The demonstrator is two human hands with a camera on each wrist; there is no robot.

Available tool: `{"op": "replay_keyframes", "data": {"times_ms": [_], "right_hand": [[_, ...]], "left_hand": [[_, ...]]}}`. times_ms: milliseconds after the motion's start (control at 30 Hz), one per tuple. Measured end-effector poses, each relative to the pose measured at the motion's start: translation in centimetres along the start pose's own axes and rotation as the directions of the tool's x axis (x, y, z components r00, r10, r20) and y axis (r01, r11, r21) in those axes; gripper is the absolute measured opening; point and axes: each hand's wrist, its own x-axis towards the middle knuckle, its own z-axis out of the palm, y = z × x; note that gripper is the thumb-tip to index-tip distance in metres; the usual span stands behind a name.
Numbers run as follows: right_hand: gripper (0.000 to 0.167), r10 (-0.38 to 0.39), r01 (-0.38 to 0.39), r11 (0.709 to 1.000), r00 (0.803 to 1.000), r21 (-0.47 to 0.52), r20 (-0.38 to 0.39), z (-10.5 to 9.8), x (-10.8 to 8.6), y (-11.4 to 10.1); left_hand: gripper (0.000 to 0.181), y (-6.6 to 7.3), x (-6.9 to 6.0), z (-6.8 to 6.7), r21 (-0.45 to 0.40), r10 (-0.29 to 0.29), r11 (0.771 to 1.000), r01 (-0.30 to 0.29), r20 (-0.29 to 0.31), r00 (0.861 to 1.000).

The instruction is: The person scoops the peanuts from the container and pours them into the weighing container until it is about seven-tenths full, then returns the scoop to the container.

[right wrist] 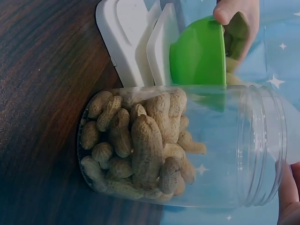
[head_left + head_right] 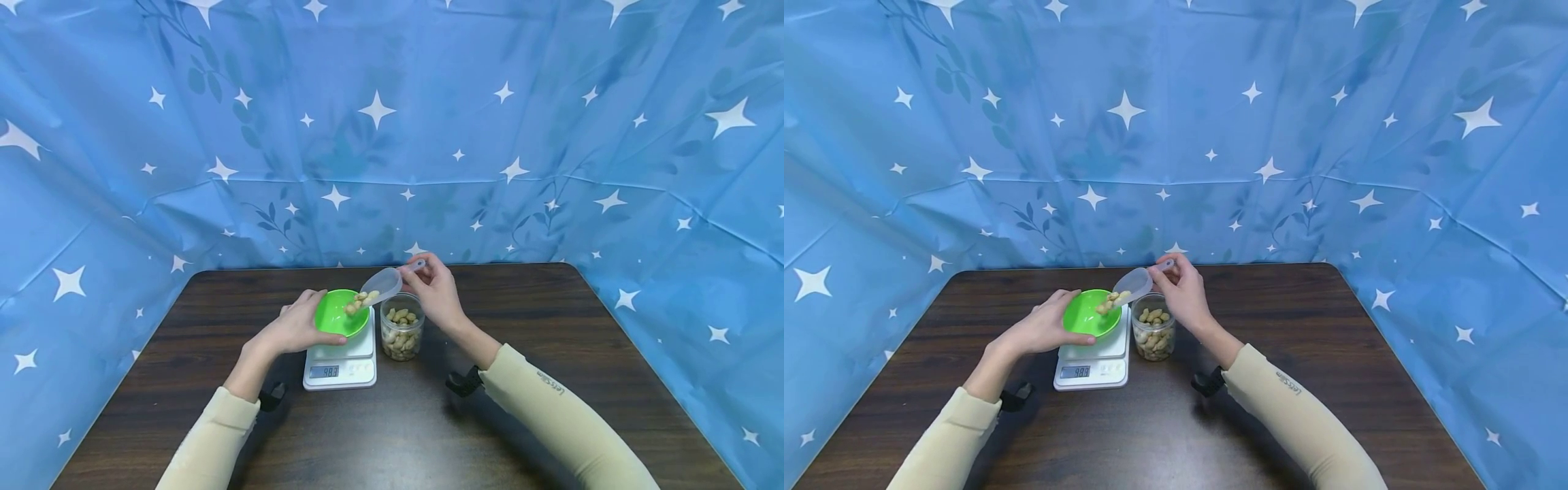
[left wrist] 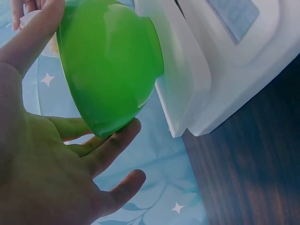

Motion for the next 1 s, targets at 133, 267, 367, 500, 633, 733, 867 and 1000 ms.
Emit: {"op": "replay_keyframes", "data": {"times_ms": [133,267,367,500,633,733,867,1000], "right_hand": [[0.021,-0.008,0.008,1.000,1.000,0.002,0.006,0.0,0.0,-0.2],[0.026,-0.006,0.006,1.000,1.000,0.004,0.000,-0.1,0.1,-0.3],[0.029,-0.005,0.005,1.000,1.000,0.014,-0.008,-0.4,0.1,-0.5],[0.027,-0.012,0.012,1.000,1.000,0.019,-0.006,-1.0,0.0,-0.8],[0.024,-0.031,0.031,0.999,1.000,0.009,-0.001,-1.7,-0.2,-0.9],[0.024,-0.045,0.045,0.999,0.999,0.014,-0.003,-2.2,-0.4,-1.2],[0.024,-0.051,0.051,0.999,0.999,0.008,-0.014,-2.9,-0.6,-1.6],[0.026,-0.059,0.059,0.998,0.998,-0.015,-0.012,-3.8,-0.8,-1.9]], "left_hand": [[0.110,0.0,-0.1,0.1,-0.008,0.005,1.000,-0.005,0.000,1.000],[0.113,-0.1,0.0,0.1,-0.002,0.007,1.000,-0.007,0.004,1.000],[0.114,0.0,0.0,0.1,0.003,0.014,1.000,-0.014,0.005,1.000],[0.115,-0.1,0.1,0.2,-0.002,0.018,1.000,-0.018,0.000,1.000],[0.117,-0.2,0.0,0.3,-0.005,0.018,1.000,-0.018,-0.004,1.000],[0.118,-0.2,-0.1,0.2,-0.011,0.021,1.000,-0.021,-0.009,1.000],[0.116,0.0,-0.1,0.1,-0.038,0.024,0.999,-0.025,-0.023,0.999],[0.113,0.6,0.2,0.1,-0.067,0.047,0.996,-0.051,-0.053,0.997]]}}
